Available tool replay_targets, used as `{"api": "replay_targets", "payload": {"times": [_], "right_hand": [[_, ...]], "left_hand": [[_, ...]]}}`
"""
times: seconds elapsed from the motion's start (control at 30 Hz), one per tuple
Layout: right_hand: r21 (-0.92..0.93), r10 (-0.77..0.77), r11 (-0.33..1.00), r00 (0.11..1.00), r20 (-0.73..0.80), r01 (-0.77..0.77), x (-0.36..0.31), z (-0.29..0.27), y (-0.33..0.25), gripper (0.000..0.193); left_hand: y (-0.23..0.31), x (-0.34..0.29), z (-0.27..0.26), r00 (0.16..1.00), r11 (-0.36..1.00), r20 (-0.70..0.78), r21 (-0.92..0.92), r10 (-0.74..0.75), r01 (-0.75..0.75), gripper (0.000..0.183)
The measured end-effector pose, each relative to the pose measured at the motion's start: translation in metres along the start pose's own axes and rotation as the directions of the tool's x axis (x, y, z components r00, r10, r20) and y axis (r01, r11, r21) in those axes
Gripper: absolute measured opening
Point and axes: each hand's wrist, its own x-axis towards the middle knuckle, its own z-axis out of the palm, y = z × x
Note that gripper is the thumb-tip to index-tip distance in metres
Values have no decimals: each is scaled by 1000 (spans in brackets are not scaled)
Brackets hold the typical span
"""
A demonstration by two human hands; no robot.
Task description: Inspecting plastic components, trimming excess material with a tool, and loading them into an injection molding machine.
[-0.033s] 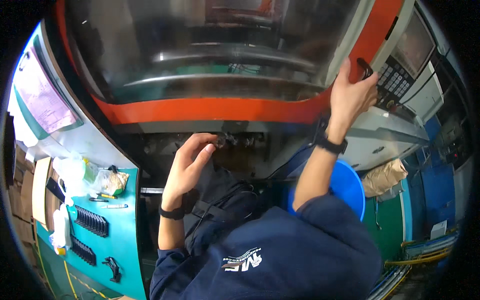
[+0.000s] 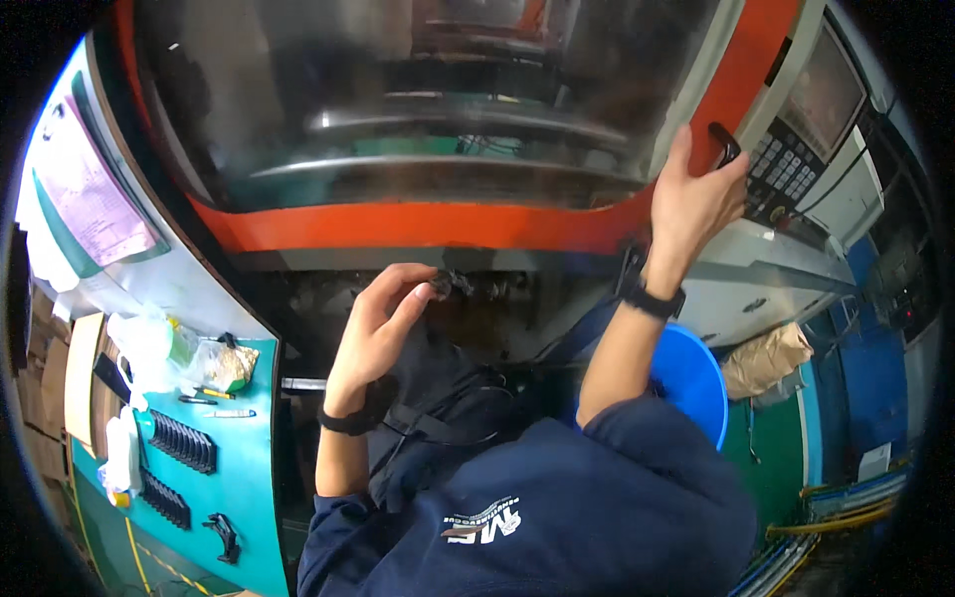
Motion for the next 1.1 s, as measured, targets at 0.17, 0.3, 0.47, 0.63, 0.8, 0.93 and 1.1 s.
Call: {"api": "replay_targets", "payload": {"times": [0.17, 0.3, 0.47, 0.63, 0.8, 0.93, 1.1], "right_hand": [[65, -41, 997, 995, -86, 46, -36, 11, -41, 89], [400, -143, 912, 983, 112, 87, -72, -12, -81, 81], [833, -629, 534, 589, 508, -148, -31, -22, -95, 76], [829, -802, 559, 244, 545, -16, 86, 65, -147, 34], [594, -736, 666, 526, 426, 451, 166, 257, -193, 39], [563, -680, 728, 510, 526, 390, 153, 333, -198, 41], [619, -654, 754, 158, 740, 220, 116, 307, -219, 43]], "left_hand": [[25, 56, 34, 994, 989, -70, -113, 86, -93, 30], [36, 97, 67, 966, 968, -135, -95, 220, -234, 33], [36, 113, 64, 950, 950, -199, -148, 242, -273, 21], [20, 93, -16, 905, 969, -420, -186, 70, -161, 11], [12, 82, -94, 834, 966, -547, -172, 67, -191, 11], [7, 75, -132, 785, 970, -619, -173, 27, -169, 7], [-6, 53, -178, 752, 985, -657, -95, 44, -141, 4]]}}
